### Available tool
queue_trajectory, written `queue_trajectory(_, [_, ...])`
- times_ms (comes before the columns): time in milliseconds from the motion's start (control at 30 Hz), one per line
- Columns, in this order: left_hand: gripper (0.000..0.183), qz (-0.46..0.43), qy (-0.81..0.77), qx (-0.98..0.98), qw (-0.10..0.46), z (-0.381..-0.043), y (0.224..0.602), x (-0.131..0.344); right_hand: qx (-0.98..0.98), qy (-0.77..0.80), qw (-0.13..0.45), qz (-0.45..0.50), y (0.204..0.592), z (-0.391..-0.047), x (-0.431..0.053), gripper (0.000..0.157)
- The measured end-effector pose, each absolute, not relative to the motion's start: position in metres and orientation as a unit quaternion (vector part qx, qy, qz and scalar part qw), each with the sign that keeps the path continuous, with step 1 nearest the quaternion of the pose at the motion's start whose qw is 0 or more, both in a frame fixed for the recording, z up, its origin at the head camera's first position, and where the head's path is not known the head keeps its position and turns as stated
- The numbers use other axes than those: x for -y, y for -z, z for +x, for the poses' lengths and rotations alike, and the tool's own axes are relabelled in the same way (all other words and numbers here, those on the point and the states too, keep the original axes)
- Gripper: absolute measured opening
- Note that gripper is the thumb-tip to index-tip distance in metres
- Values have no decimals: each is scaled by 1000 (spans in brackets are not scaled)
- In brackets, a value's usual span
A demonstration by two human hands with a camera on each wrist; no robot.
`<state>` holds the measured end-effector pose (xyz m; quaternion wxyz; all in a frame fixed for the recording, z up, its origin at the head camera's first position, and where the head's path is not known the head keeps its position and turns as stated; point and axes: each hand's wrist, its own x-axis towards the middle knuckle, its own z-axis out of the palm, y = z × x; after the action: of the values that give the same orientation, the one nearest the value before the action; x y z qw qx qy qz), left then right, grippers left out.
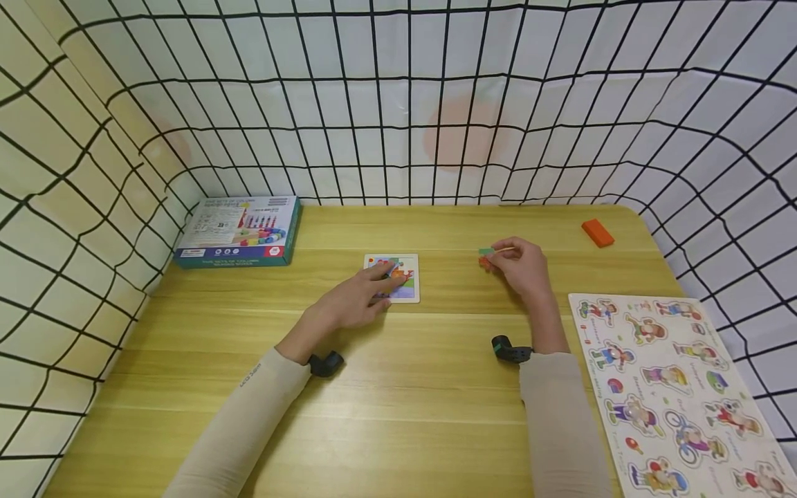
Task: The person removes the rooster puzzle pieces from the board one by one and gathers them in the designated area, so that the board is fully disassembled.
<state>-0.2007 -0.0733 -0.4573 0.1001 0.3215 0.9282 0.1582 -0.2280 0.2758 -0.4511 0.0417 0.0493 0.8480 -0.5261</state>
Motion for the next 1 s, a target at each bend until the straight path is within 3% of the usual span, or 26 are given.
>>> queue_trajectory(467, [54,318,-156,-929,106,-199,456,74,-915,400,11,59,457,-228,-282,34])
queue_trajectory(1000, [54,320,-160,-928,107,-197,452,73,-926,369,2,83,460,-227,-276,32])
